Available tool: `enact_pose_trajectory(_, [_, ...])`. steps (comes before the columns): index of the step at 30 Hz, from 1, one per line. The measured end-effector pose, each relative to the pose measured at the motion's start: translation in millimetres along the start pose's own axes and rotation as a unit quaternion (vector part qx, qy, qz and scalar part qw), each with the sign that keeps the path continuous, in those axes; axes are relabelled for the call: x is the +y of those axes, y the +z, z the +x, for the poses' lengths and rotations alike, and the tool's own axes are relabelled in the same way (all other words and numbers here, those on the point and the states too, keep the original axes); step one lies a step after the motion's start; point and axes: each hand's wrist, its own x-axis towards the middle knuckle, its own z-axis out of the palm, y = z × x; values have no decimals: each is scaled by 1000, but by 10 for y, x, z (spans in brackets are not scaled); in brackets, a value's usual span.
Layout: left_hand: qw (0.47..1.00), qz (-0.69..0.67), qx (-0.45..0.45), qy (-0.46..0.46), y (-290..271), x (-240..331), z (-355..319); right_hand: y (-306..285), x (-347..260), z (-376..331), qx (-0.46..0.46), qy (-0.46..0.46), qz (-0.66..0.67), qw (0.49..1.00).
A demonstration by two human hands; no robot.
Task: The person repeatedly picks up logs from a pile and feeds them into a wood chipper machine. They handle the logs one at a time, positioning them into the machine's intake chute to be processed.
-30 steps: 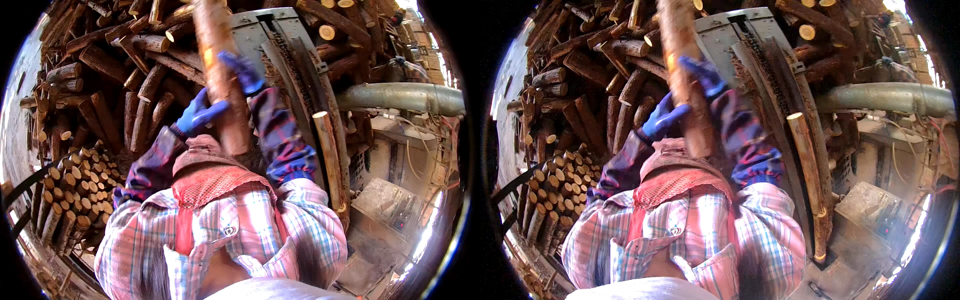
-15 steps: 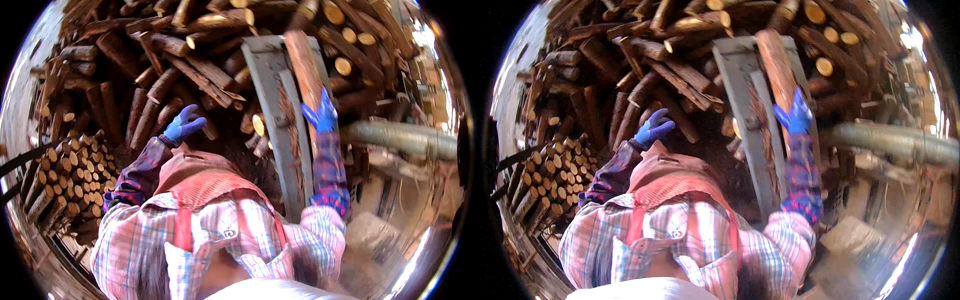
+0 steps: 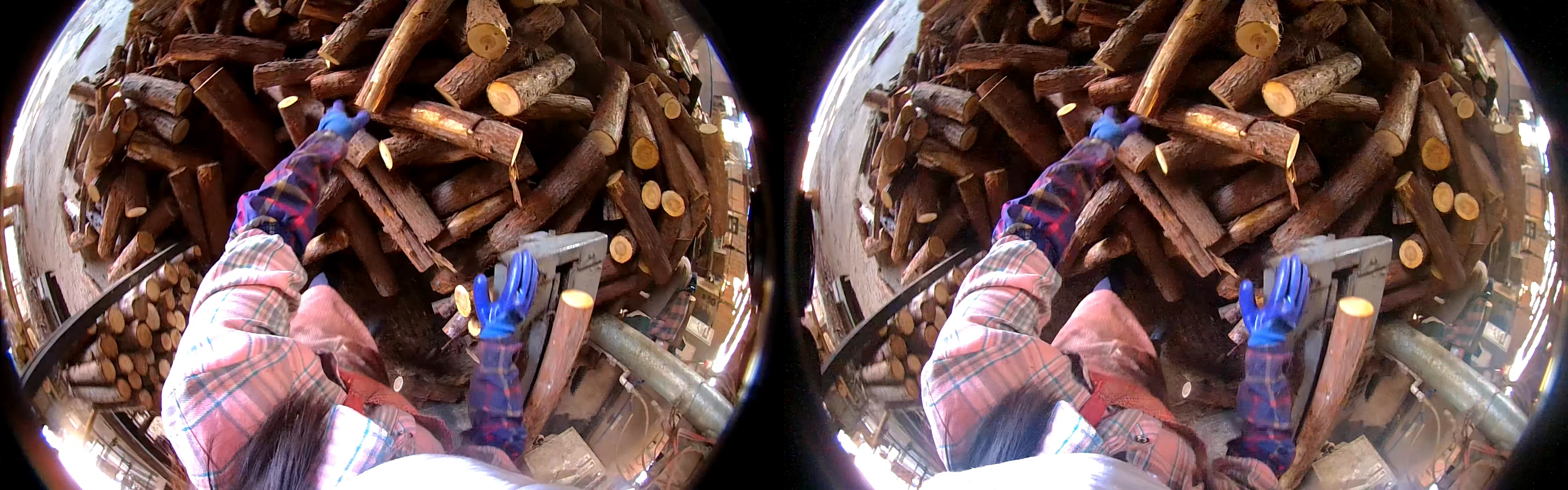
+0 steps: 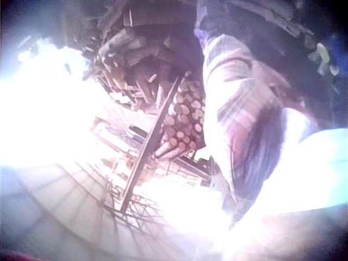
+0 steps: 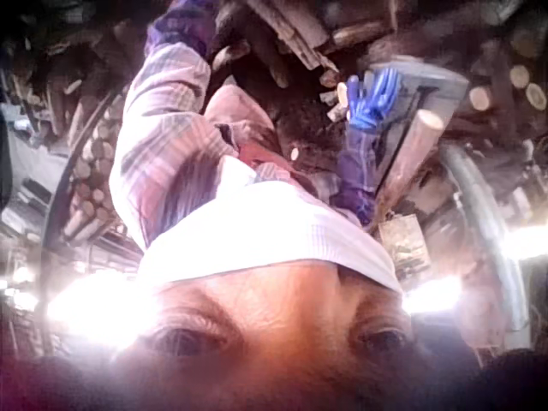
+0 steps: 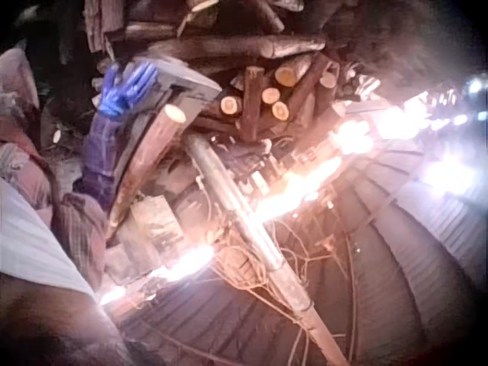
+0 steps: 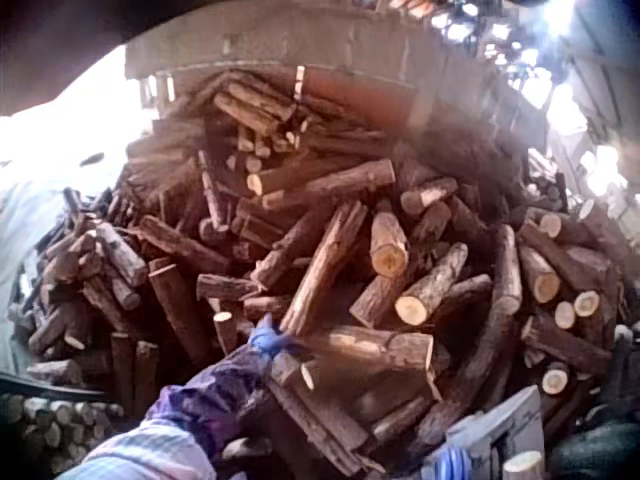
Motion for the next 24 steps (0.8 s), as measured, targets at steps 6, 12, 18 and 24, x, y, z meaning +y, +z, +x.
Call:
enact_pose_trajectory(6, [995,87,-19,44,204,831,629,41,4,21,-26,35,-13,999])
enact_pose_trajectory(12, [984,-148,-84,50,141,251,245,106,-86,116,-20,25,-5,999])
enact_pose_trajectory(18, [820,-482,-305,-45,-356,-88,-1957,400,-901,52,-33,115,259,958])
enact_pose_trajectory(24, [715,-559,-375,-187,-1140,229,-4076,1640,-1684,-494,-251,267,763,533])
